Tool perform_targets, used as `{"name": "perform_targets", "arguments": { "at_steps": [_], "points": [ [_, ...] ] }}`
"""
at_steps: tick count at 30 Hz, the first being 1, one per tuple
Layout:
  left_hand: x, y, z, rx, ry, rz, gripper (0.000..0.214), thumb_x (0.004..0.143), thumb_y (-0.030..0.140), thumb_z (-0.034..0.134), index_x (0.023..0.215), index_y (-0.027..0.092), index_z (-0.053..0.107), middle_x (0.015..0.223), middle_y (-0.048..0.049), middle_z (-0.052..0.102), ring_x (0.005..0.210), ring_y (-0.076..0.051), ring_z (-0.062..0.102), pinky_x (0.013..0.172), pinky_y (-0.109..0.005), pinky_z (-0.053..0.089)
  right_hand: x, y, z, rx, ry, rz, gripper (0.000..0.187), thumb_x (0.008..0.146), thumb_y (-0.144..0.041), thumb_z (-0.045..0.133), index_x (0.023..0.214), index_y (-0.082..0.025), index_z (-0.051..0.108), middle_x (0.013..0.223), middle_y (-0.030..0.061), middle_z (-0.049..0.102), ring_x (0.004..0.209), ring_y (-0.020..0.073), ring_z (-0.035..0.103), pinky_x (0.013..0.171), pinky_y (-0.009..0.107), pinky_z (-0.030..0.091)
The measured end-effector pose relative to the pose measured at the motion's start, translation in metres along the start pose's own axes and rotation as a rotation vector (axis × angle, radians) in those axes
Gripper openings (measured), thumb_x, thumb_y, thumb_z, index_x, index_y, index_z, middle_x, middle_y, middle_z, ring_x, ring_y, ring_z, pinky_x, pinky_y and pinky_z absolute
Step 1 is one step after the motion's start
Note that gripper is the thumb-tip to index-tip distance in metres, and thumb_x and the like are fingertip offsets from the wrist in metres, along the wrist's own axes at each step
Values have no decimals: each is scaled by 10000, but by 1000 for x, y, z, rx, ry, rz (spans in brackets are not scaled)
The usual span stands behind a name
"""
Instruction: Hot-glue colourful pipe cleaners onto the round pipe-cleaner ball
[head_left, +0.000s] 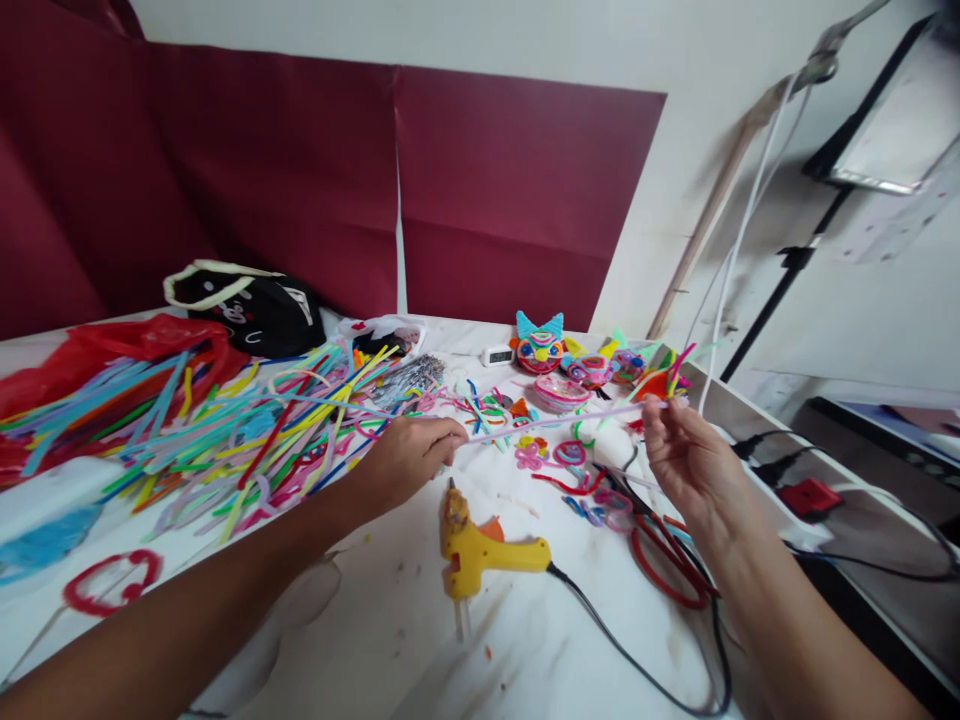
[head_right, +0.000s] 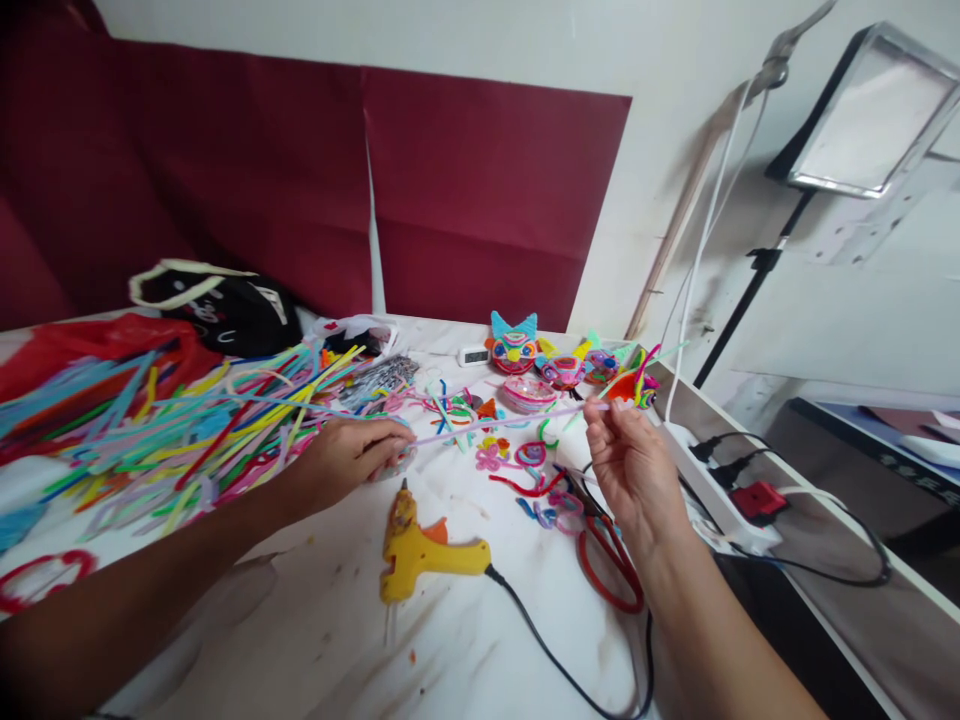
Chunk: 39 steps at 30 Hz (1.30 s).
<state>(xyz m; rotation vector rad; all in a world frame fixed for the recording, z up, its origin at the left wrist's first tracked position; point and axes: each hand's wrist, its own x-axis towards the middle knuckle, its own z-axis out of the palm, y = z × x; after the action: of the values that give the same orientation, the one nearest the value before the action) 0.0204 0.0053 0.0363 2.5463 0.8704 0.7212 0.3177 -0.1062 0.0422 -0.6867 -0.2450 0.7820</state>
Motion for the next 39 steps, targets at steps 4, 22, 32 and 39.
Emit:
{"name": "perform_targets", "arguments": {
  "at_steps": [4, 22, 32, 39],
  "points": [
    [2, -2, 2, -28, -13, -35, 267, 886, 252, 450, 859, 168, 702, 596, 16, 644, 482, -95, 527, 524, -188, 397, 1, 0, 1, 10, 14, 1, 251, 887, 3, 485, 710, -104, 628, 642, 45, 710, 569, 88, 707, 585, 114, 588],
    [51, 37, 27, -250, -56, 103, 255, 838, 287, 579, 1033, 187, 708, 1089, -62, 704, 538, -76, 514, 518, -203, 394, -12, 0, 3, 63, -159, 89, 142, 719, -93, 772, 786, -125, 651, 688, 5, 689, 566, 72, 675, 549, 106, 571],
    [53, 41, 35, -583, -151, -68, 378, 817, 326, 596, 1158, 172, 542, 871, -20, 661, 423, -56, 497, 407, -198, 418, -10, -6, 4, 122, -142, 85, 61, 788, -93, 696, 803, -132, 651, 728, 4, 677, 594, 62, 669, 544, 102, 565],
    [54, 40, 36, -386, 84, -34, 285, 785, 359, 655, 997, 173, 612, 887, -7, 639, 488, -51, 473, 482, -195, 391, -16, -8, 9, 136, -159, 111, 66, 782, -98, 701, 777, -127, 642, 693, 10, 665, 547, 57, 645, 510, 93, 544]
  ]
}}
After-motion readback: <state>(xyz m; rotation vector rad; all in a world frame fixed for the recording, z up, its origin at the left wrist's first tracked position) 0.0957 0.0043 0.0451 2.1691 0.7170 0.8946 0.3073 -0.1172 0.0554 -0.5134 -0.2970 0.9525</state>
